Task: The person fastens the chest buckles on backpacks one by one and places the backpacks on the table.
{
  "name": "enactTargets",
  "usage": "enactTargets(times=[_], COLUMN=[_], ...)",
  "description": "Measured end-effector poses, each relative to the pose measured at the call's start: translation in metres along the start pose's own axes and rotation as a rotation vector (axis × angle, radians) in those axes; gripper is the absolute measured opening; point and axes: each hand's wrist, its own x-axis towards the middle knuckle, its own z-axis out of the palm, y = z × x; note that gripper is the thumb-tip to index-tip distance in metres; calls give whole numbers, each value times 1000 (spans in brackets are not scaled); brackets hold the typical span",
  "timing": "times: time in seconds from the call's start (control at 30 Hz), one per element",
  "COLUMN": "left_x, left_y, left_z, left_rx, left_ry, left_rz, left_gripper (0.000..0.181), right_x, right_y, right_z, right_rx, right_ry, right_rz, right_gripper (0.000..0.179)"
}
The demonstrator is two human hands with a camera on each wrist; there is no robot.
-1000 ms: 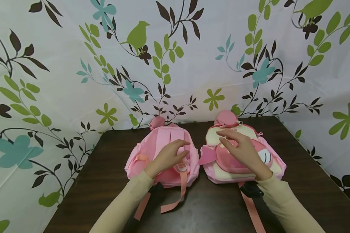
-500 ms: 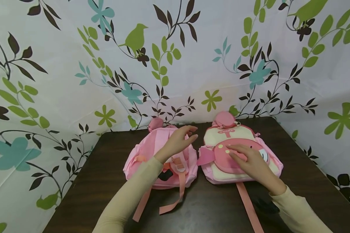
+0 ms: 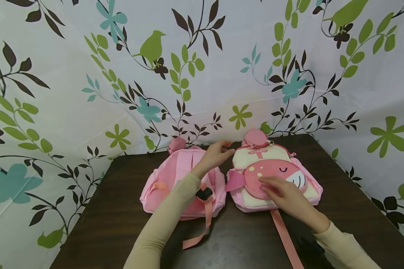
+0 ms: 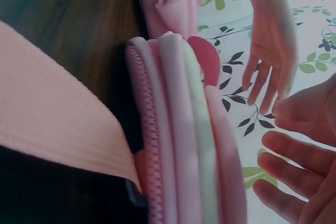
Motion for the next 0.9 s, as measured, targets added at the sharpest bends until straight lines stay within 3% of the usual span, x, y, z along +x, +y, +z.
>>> enactTargets(times=[0.13,0.27,0.37,0.47,0.57,0.9], left_x=[7,13,14,12,11,15], left_y=[-3,-6,-9,-11,-13,-15], left_z=[11,22,30,37,43,54], left_rx=[-17,-21,-7,23,66,206], left_ry=[-5,-24,-36,-56,-88,-161], left_rz=[-47,-100,-111,-99,-95,-169], left_gripper=[43,44,44,43,46,52], right_x=[-4,-6,-8,-10,-11,-12], right_y=[1,1,0,2,4,8], right_z=[5,8,11,15,17,19], right_rx=[-7,17,21,-25,-82,-145], right_ry=[-38,-135,-230,-273,-265,-218], right_rz=[-7,36,60,12,-61,-160], right_gripper=[37,44,53,58,59,61])
